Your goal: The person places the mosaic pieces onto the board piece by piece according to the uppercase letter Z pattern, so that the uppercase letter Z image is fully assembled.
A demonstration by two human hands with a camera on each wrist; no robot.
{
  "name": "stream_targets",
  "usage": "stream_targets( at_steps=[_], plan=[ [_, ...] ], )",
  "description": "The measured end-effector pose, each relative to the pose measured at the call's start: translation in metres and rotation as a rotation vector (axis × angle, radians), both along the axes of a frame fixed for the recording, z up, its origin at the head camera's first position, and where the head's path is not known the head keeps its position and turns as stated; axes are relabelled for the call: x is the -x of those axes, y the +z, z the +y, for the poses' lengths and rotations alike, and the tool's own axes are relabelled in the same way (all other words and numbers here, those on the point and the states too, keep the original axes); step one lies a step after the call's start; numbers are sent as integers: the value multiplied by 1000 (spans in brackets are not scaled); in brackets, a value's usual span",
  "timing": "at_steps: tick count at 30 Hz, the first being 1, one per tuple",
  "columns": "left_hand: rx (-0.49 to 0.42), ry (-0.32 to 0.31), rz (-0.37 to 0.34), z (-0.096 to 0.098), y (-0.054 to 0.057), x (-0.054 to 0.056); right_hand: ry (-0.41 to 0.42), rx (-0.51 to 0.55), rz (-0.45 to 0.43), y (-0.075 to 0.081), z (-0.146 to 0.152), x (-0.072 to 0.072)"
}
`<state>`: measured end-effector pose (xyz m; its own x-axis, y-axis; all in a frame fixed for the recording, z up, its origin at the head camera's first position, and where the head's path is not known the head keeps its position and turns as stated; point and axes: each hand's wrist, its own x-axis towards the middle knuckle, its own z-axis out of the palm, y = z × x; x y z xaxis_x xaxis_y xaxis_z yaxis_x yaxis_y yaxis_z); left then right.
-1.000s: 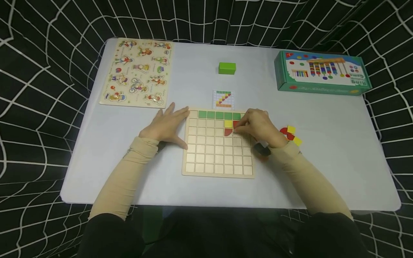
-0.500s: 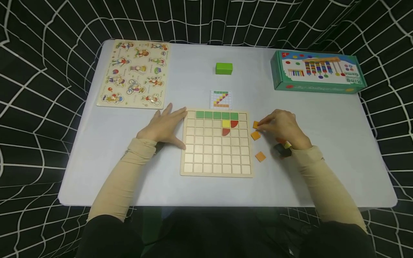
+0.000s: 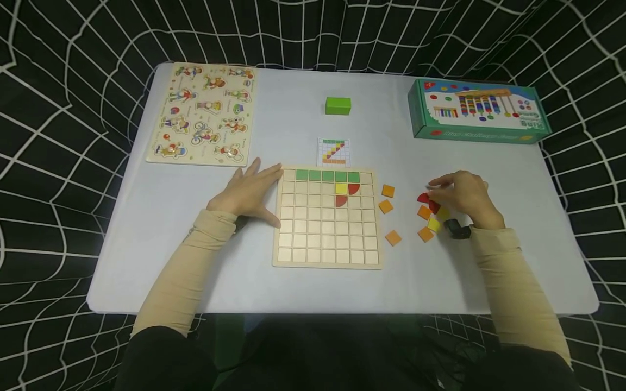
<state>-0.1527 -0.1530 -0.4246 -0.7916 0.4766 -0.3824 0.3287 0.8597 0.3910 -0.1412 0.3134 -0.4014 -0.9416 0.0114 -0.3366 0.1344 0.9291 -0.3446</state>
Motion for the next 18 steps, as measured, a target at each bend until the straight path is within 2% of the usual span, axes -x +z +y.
stream_targets(
  at_steps=[6,11,18],
  plan=[
    [-11,9,-12,0,-1,-1,-46,-22,-71,-6,18,-2],
    [-8,13,-15,-1,-3,0,-69,-16,-62,-7,19,-3],
    [-6,4,-8,-1,-2,0,-70,29,-80,10,12,4]
  ],
)
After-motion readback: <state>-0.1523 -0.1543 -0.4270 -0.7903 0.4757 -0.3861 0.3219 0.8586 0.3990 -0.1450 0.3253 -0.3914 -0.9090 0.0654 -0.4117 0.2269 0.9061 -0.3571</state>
